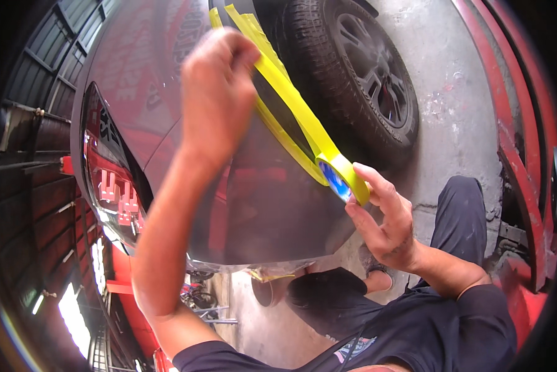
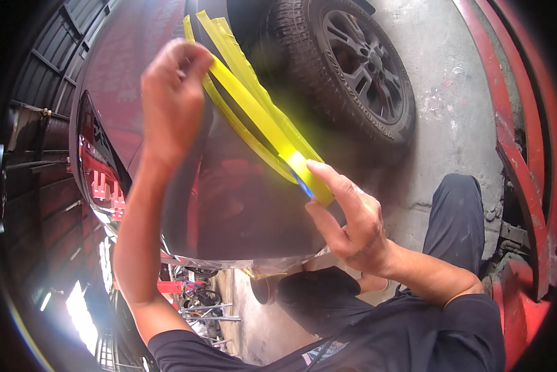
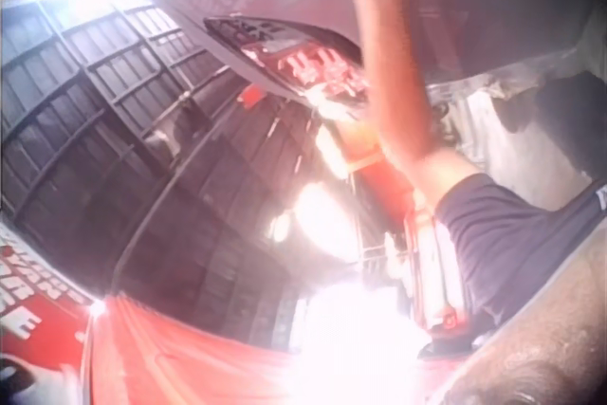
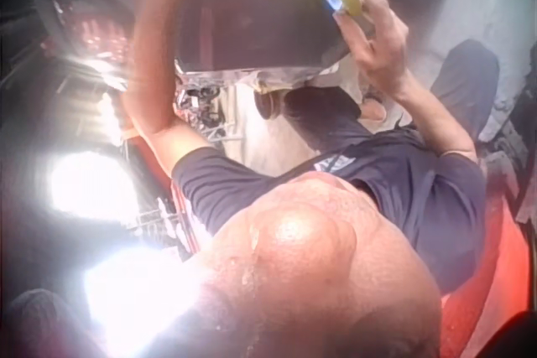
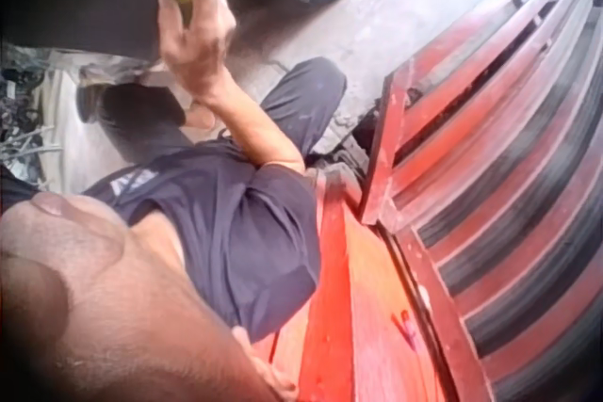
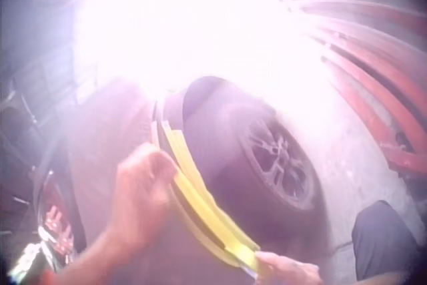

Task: The person applies yellow masking tape to the rear bumper and taillight area of a gray car. They smooth the tape along the edges and around the taillight, then move to the lower bumper section to continue taping.

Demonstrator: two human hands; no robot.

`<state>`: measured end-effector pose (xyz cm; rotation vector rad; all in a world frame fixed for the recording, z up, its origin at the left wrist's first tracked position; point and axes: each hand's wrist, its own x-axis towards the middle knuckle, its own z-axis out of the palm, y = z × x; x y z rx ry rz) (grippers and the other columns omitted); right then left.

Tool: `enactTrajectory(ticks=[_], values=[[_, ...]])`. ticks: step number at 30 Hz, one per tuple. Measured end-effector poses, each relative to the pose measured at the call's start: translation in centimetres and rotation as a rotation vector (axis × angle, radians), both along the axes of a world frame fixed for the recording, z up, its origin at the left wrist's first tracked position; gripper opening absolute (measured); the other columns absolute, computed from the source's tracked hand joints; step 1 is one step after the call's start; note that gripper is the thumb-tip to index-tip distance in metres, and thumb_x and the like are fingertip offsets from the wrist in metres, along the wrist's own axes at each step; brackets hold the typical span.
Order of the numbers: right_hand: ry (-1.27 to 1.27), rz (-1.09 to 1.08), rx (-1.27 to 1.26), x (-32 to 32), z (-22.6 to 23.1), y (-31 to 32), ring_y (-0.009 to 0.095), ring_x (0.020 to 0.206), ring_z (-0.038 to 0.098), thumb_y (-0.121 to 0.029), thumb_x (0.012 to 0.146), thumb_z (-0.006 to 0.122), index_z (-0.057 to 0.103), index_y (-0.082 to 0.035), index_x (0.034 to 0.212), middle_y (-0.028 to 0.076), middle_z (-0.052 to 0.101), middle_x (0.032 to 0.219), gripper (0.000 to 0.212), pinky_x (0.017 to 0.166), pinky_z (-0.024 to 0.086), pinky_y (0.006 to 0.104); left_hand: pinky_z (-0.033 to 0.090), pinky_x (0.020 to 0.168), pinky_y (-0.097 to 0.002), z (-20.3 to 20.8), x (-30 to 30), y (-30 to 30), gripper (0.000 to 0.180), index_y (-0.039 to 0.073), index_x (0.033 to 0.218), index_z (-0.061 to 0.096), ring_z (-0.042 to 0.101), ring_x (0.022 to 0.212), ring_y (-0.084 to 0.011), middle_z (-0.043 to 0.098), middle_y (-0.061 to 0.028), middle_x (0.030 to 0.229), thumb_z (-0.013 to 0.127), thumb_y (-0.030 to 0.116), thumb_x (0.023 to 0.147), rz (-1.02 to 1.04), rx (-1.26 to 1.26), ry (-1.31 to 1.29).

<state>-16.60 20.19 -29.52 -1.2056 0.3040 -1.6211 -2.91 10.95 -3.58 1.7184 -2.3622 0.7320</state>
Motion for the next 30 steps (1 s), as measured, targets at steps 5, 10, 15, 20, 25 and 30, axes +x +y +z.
enactTrajectory(ticks=[5, 10, 15, 20, 25, 30], values=[[-0.019, 0.095, 0.039, -0.1, 1.2, -0.8, 0.036, 0.098, 0.076, 0.007, 0.092, 0.069, 0.059, 0.006, 0.14, 0.026, 0.073, 0.115, 0.049, 0.087, 0.06, 0.039, 0.052, 0.082, -0.0401, 5.9, 2.4, -7.3, 0.018, 0.002, 0.111, 0.076, 0.071, 0.089, -0.0256, 0.076, -0.0174, 0.097, 0.068, 0.012, 0.099, 0.234, -0.059, -0.184], [0.023, 0.042, -0.026, 0.8, 1.6, -2.2, 0.039, 0.089, 0.074, 0.002, 0.096, 0.066, 0.06, 0.007, 0.136, 0.027, 0.072, 0.108, 0.042, 0.079, 0.059, 0.041, 0.052, 0.081, -0.0554, 6.4, 3.0, -10.4, 0.014, -0.006, 0.094, 0.069, 0.066, 0.093, -0.0507, 0.068, -0.0318, 0.093, 0.064, 0.006, 0.09, 0.059, -0.097, -0.373], [0.091, 0.077, -0.043, 0.6, 2.1, -3.6, 0.04, 0.081, 0.073, 0.001, 0.095, 0.065, 0.062, 0.009, 0.131, 0.027, 0.072, 0.099, 0.037, 0.074, 0.058, 0.0436, 0.052, 0.084, -0.0556, 6.0, 3.2, -12.1, 0.014, -0.007, 0.097, 0.068, 0.067, 0.097, -0.0506, 0.069, -0.0321, 0.094, 0.062, 0.003, 0.09, 0.06, -0.027, -0.424], [0.127, 0.113, -0.059, 0.5, 2.6, -3.9, 0.039, 0.079, 0.073, -0.001, 0.096, 0.065, 0.065, 0.009, 0.128, 0.027, 0.072, 0.094, 0.034, 0.073, 0.058, 0.0425, 0.053, 0.084, -0.0548, 6.3, 3.6, -12.1, 0.014, -0.008, 0.097, 0.07, 0.068, 0.097, -0.0503, 0.07, -0.0324, 0.095, 0.061, -0.001, 0.089, 0.058, -0.058, -0.412], [0.172, 0.145, -0.081, 0.6, 2.5, -4.1, 0.039, 0.078, 0.072, -0.003, 0.096, 0.065, 0.066, 0.009, 0.13, 0.026, 0.072, 0.092, 0.035, 0.072, 0.057, 0.0424, 0.055, 0.081, -0.0519, 5.9, 3.0, -11.7, 0.015, -0.007, 0.098, 0.071, 0.071, 0.094, -0.0485, 0.071, -0.0311, 0.093, 0.062, -0.003, 0.087, 0.045, -0.029, -0.317], [0.192, 0.028, -0.15, -0.8, 1.6, -3.2, 0.034, 0.071, 0.069, 0.0, 0.095, 0.069, 0.066, 0.011, 0.134, 0.023, 0.071, 0.087, 0.041, 0.068, 0.056, 0.0415, 0.057, 0.082, -0.0477, 5.3, 2.0, -11.1, 0.014, -0.007, 0.096, 0.074, 0.074, 0.092, -0.0423, 0.074, -0.029, 0.094, 0.067, 0.0, 0.085, 0.201, -0.085, -0.24]])
